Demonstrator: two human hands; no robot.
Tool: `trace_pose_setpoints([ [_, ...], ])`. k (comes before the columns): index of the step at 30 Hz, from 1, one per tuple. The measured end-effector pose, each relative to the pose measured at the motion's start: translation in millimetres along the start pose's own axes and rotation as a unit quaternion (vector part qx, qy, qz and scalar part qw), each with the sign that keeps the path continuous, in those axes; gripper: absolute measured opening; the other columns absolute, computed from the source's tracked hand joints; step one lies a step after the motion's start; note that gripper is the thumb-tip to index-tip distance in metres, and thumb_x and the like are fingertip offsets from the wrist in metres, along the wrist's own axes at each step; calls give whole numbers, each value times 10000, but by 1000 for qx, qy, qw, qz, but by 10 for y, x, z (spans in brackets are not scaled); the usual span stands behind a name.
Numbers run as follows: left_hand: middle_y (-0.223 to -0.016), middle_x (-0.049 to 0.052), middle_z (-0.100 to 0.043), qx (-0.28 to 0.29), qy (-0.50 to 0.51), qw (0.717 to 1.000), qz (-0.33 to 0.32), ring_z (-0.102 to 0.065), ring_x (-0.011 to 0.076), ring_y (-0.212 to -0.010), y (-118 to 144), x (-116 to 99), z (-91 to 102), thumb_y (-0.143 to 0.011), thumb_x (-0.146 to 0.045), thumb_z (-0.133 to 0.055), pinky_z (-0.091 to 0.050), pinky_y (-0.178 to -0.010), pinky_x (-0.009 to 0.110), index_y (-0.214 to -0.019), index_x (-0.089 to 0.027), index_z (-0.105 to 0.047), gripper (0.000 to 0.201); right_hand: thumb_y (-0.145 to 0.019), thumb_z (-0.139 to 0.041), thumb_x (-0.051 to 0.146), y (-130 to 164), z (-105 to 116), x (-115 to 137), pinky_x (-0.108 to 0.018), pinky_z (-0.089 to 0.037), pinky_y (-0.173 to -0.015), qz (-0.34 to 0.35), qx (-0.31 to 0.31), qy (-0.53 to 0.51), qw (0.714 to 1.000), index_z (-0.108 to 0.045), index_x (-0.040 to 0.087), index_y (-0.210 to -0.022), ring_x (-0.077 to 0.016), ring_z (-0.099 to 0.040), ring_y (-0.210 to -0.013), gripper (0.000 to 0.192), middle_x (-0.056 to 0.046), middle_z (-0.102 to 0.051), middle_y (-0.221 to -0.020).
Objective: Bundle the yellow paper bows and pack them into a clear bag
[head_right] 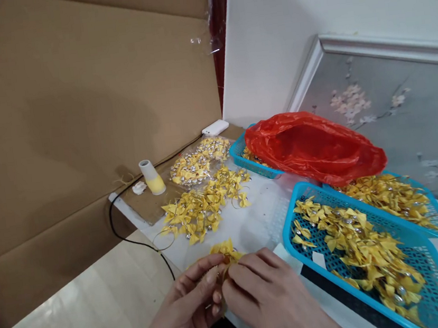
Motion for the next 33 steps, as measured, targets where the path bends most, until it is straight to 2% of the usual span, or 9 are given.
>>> trace_pose_setpoints([
  [7,-718,20,-683,-16,-8,1000,0,-533,43,-530,10,-18,-30,-650,-202,-835,-467,-546,162,-920,-146,-712,302,-1021,-215,186,23,-49,56,-322,-366,-686,-17,-4,26,1000,-634,174,-894,-181,-600,-777,438,-41,-674,-842],
  [11,-536,-27,-603,-5,-3,1000,-7,-485,40,-457,-1,-7,-13,-688,-182,-807,-425,-474,147,-918,-155,-708,253,-1007,-266,190,79,-110,-1,-324,-386,-685,-45,3,-2,999,-631,177,-927,-193,-593,-776,374,-53,-667,-855],
  [14,-521,-28,-591,7,12,1000,-11,-481,45,-449,-4,-6,-17,-688,-170,-802,-430,-458,147,-908,-152,-713,238,-989,-328,168,87,-115,-166,-303,-426,-692,-95,21,-105,990,-634,202,-916,-177,-592,-780,317,-39,-658,-839],
  [17,-599,2,-641,3,23,1000,6,-541,55,-497,4,-1,-25,-682,-120,-795,-485,-503,148,-893,-141,-721,224,-959,-428,179,61,-154,-470,-258,-469,-702,-174,54,-171,968,-650,219,-884,-150,-613,-779,238,-20,-662,-836],
  [20,-660,43,-687,-10,35,999,22,-611,77,-547,12,-1,-21,-685,-86,-783,-531,-561,154,-861,-125,-729,188,-924,-498,184,14,-273,-862,-240,-489,-738,-279,68,-119,950,-667,220,-942,-146,-645,-821,174,-24,-682,-906],
  [23,-697,61,-706,-18,47,998,23,-643,88,-587,18,-11,-14,-687,-88,-783,-546,-603,158,-836,-116,-730,161,-900,-525,144,-73,-489,-1131,-292,-499,-741,-353,73,-43,932,-657,169,-1029,-188,-660,-829,186,-74,-680,-929],
  [28,-629,18,-680,1,11,1000,1,-599,70,-549,40,-41,-43,-652,-148,-825,-517,-592,154,-818,-138,-724,195,-919,-584,272,-211,-830,-1229,-333,-532,-715,-408,107,19,907,-614,146,-1027,-159,-635,-809,169,-40,-639,-980],
  [30,-594,-1,-661,2,-14,1000,-8,-571,66,-531,45,-47,-42,-644,-170,-832,-492,-558,152,-816,-153,-722,204,-925,-579,287,-230,-850,-1234,-322,-532,-702,-411,106,18,905,-615,143,-974,-147,-625,-791,157,-27,-634,-953],
  [33,-575,-6,-647,-1,-43,999,-16,-540,65,-522,39,-55,-30,-665,-199,-818,-462,-529,151,-823,-156,-721,191,-917,-552,182,-213,-714,-1236,-289,-512,-695,-398,74,-6,914,-619,137,-867,-138,-613,-762,95,-42,-627,-911],
])
Point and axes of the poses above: each hand's wrist, its own y-axis away from the middle knuckle, its own z-axis out of the back of the hand, x = y × z, the point moved 7 cm from there along -y, towards the middle knuckle
